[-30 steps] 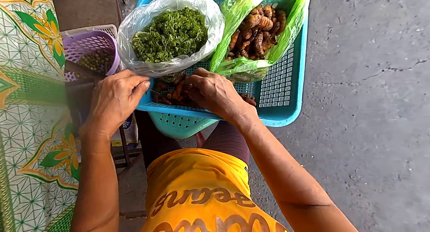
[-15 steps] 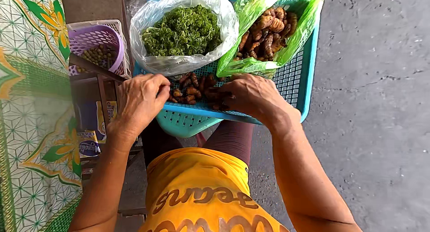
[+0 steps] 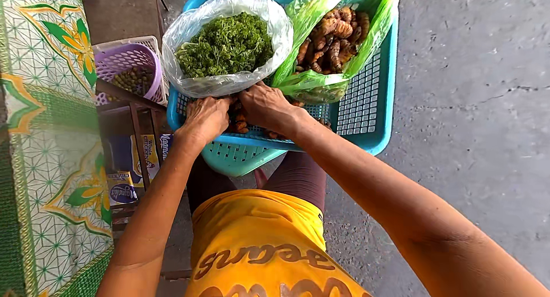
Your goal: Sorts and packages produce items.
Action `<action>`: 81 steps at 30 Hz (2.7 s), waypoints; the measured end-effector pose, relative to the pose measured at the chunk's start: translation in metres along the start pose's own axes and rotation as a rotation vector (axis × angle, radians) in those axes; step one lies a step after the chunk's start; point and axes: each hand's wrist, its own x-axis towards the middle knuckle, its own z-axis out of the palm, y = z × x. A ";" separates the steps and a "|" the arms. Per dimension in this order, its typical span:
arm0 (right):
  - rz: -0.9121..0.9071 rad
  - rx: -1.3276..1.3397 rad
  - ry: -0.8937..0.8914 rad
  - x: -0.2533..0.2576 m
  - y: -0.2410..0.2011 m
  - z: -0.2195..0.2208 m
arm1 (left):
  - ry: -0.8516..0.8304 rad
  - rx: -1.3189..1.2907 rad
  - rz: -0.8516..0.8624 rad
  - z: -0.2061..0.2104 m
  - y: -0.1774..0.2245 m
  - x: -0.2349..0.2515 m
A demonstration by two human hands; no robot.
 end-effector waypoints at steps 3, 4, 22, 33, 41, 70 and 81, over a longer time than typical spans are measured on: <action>0.009 0.093 0.003 0.007 0.003 -0.001 | 0.020 -0.096 0.060 0.007 -0.002 0.005; 0.013 0.116 0.002 0.007 0.008 -0.001 | 0.012 -0.137 0.083 0.008 -0.002 0.007; 0.037 0.054 0.074 -0.038 0.051 0.002 | 0.058 -0.095 0.132 0.012 0.045 0.024; -0.128 0.445 0.312 -0.059 0.072 -0.024 | 0.095 -0.213 0.081 0.012 -0.001 0.010; 0.144 0.251 0.709 -0.071 0.125 -0.075 | 0.180 -0.057 0.001 0.014 0.014 0.004; 0.186 0.084 0.581 -0.050 0.101 -0.061 | 0.028 -0.186 0.046 0.016 0.002 0.013; -0.005 -0.010 0.021 -0.063 0.053 0.002 | -0.003 -0.146 0.253 0.020 0.027 0.029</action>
